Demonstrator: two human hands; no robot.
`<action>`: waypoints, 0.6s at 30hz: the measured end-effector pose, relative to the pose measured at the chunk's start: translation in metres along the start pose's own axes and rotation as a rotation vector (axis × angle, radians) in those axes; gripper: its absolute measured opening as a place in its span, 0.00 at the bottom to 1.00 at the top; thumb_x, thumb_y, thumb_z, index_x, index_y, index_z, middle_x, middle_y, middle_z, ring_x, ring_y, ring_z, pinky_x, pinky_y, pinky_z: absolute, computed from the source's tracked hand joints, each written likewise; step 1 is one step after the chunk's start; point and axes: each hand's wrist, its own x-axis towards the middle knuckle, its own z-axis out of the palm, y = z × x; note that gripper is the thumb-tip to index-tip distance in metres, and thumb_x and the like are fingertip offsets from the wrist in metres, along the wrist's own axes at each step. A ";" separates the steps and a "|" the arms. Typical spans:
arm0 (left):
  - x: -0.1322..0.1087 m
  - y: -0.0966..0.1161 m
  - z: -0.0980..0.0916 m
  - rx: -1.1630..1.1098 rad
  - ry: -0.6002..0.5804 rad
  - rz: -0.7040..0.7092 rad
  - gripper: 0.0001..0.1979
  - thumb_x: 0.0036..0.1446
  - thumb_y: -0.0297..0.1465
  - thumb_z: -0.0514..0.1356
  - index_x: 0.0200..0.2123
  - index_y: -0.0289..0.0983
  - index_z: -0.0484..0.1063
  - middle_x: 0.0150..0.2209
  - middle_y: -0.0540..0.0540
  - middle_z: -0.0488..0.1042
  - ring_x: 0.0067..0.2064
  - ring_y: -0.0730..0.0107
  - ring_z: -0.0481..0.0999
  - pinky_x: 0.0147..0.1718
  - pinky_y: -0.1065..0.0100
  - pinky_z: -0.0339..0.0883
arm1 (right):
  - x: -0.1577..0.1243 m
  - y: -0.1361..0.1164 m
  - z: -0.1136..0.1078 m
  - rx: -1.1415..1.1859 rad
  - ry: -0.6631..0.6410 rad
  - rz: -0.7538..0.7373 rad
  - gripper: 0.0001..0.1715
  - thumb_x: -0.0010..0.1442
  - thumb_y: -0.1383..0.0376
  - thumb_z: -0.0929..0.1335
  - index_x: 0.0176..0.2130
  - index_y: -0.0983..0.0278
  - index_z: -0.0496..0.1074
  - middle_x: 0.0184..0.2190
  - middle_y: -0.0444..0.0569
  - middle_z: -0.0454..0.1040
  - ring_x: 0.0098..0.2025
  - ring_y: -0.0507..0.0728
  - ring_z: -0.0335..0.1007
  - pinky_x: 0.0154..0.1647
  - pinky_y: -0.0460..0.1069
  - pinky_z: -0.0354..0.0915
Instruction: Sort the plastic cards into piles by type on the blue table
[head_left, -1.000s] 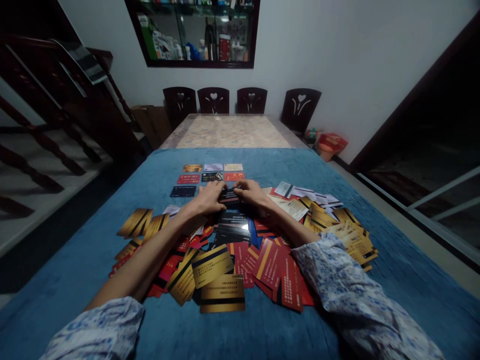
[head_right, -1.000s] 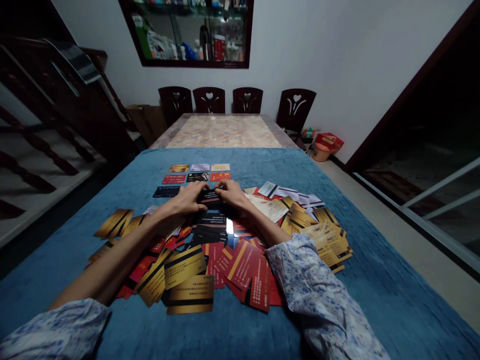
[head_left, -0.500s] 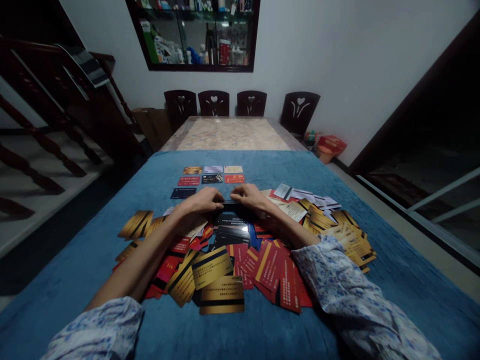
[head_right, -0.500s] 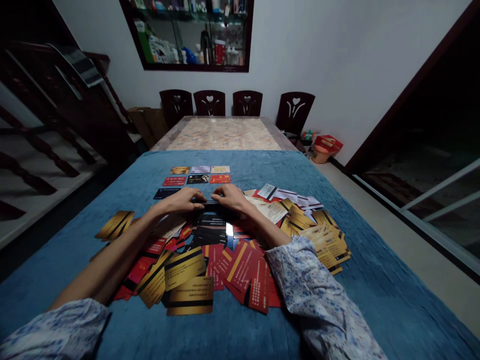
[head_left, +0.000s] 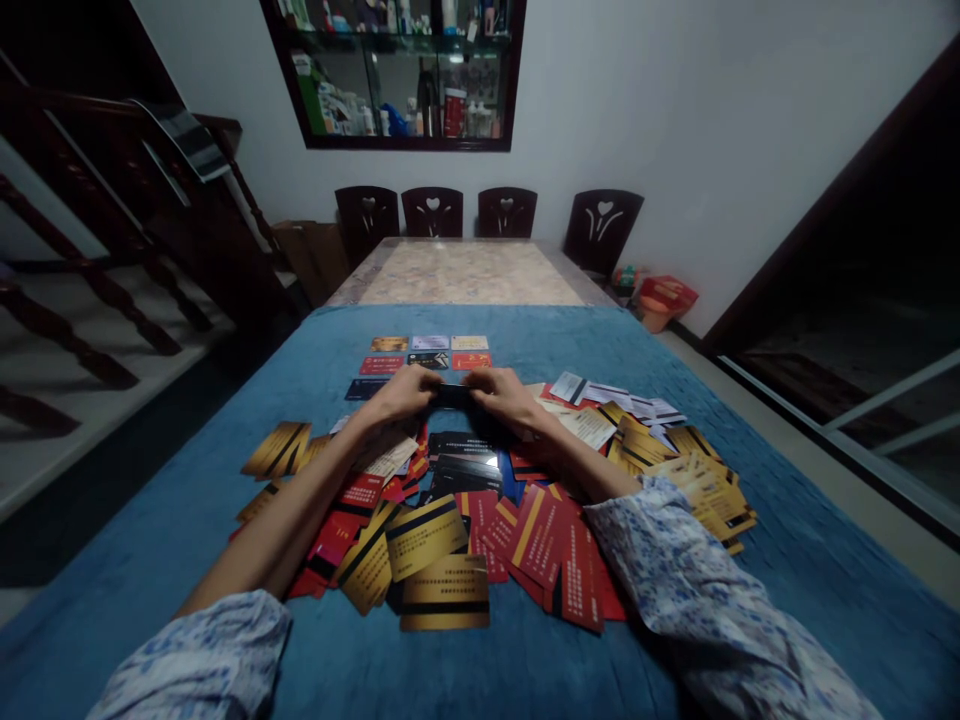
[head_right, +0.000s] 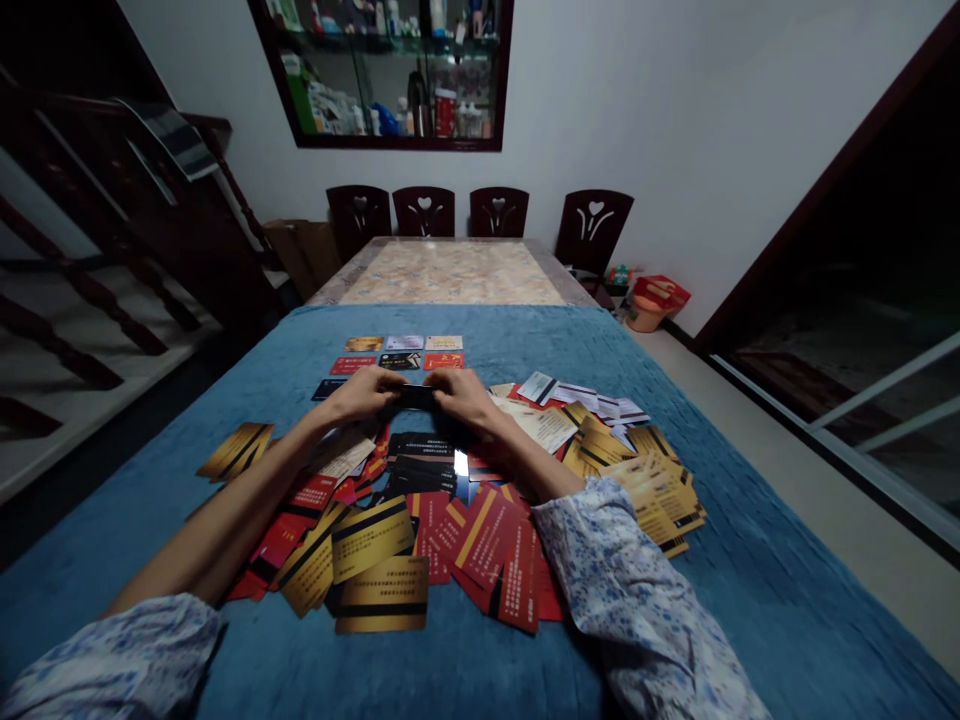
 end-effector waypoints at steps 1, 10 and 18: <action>0.000 -0.001 0.000 -0.007 0.001 0.000 0.20 0.45 0.28 0.55 0.39 0.33 0.82 0.35 0.47 0.82 0.42 0.61 0.80 0.41 0.66 0.73 | 0.000 0.001 0.002 0.003 0.014 0.003 0.20 0.52 0.73 0.63 0.43 0.66 0.77 0.36 0.46 0.80 0.36 0.53 0.71 0.41 0.46 0.63; -0.004 0.004 0.005 0.121 0.050 0.043 0.19 0.45 0.24 0.56 0.42 0.35 0.76 0.30 0.49 0.78 0.36 0.63 0.78 0.39 0.68 0.69 | 0.000 0.007 0.013 -0.142 0.037 0.018 0.21 0.58 0.72 0.63 0.50 0.62 0.71 0.37 0.48 0.80 0.36 0.55 0.72 0.42 0.48 0.64; -0.004 0.003 0.014 0.346 0.026 0.072 0.23 0.44 0.19 0.57 0.46 0.36 0.68 0.41 0.43 0.76 0.44 0.58 0.76 0.43 0.65 0.68 | -0.004 0.002 0.014 -0.401 -0.053 0.007 0.28 0.58 0.67 0.69 0.58 0.65 0.68 0.52 0.58 0.74 0.53 0.63 0.69 0.51 0.53 0.64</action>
